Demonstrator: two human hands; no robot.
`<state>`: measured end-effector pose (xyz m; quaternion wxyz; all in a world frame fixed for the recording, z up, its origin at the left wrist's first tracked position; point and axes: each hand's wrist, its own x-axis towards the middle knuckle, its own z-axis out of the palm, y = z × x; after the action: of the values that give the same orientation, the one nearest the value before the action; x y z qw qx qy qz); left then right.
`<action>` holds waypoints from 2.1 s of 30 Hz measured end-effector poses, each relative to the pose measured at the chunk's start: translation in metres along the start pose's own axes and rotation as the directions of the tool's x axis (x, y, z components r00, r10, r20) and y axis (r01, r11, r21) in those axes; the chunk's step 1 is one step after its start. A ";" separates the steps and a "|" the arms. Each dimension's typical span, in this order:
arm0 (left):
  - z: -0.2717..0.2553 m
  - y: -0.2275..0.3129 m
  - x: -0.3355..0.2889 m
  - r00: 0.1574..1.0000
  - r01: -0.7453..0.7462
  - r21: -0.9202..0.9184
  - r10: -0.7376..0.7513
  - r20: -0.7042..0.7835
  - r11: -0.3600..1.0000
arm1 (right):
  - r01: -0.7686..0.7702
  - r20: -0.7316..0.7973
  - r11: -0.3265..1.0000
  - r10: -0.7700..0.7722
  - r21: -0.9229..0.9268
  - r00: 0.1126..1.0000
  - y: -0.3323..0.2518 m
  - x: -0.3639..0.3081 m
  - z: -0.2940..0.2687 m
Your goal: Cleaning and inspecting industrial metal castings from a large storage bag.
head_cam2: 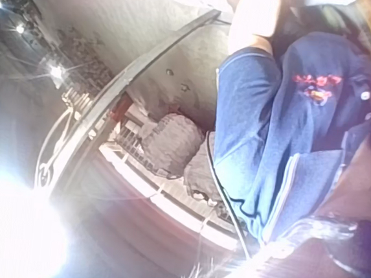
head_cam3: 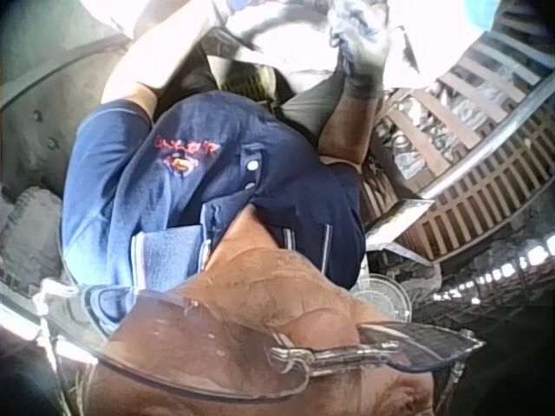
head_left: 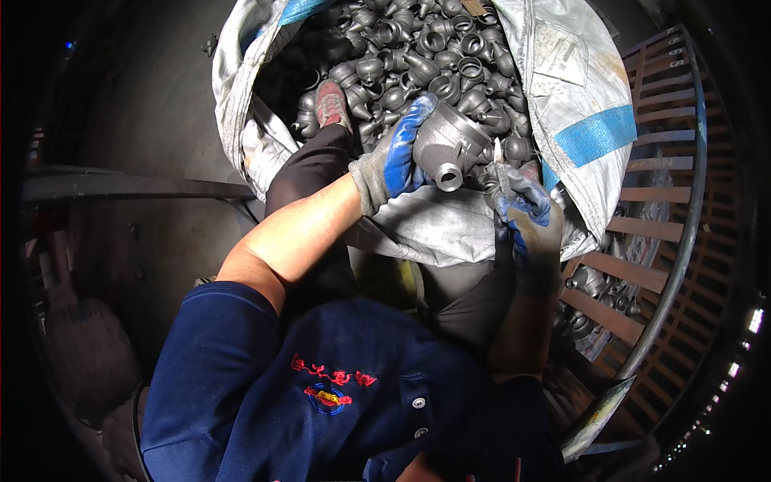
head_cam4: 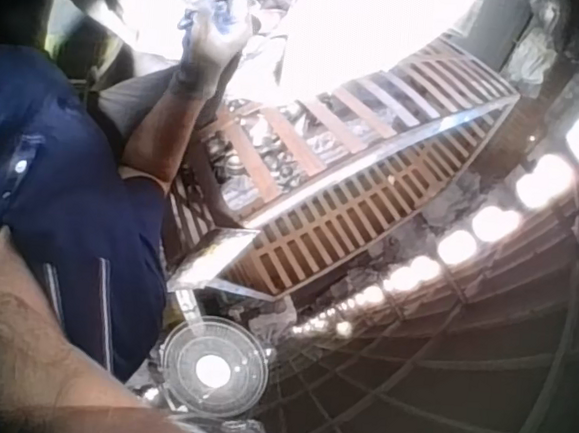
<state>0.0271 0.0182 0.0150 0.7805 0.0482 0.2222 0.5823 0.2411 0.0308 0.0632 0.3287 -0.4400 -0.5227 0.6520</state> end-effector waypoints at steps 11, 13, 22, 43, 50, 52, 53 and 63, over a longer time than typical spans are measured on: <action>-0.004 0.001 0.002 0.995 -0.098 0.089 0.100 -0.021 0.991 | 0.449 0.133 0.737 -0.447 -0.506 0.884 0.006 0.000 0.012; -0.003 0.001 0.002 0.995 -0.099 0.083 0.100 0.001 0.992 | 0.448 0.128 0.732 -0.451 -0.513 0.883 0.005 -0.001 0.014; 0.003 0.002 0.000 0.989 -0.142 0.164 0.146 -0.012 0.976 | 0.472 0.112 0.701 -0.494 -0.535 0.862 0.018 0.002 0.012; 0.001 0.001 0.000 0.994 -0.089 0.129 0.096 -0.055 0.988 | 0.424 0.079 0.783 -0.439 -0.455 0.895 0.012 -0.001 0.018; -0.002 0.000 0.001 0.992 -0.126 0.158 0.127 0.002 0.979 | 0.120 0.021 0.928 -0.121 -0.352 0.992 0.000 -0.005 0.021; 0.000 -0.001 0.000 0.988 -0.156 0.195 0.154 0.027 0.968 | 0.064 0.010 0.951 -0.064 -0.301 0.998 0.003 -0.004 0.020; 0.001 -0.001 -0.001 0.987 -0.163 0.203 0.159 0.035 0.966 | 0.007 0.002 0.969 -0.007 -0.248 1.000 0.005 -0.004 0.019; -0.005 0.003 0.001 0.995 -0.098 0.114 0.101 -0.015 0.989 | 0.170 0.003 0.938 -0.177 -0.302 0.984 0.014 -0.004 0.018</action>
<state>0.0225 0.0189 0.0114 0.7442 0.0974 0.2603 0.6074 0.2267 0.0173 0.0520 0.3203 -0.4451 -0.6486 0.5279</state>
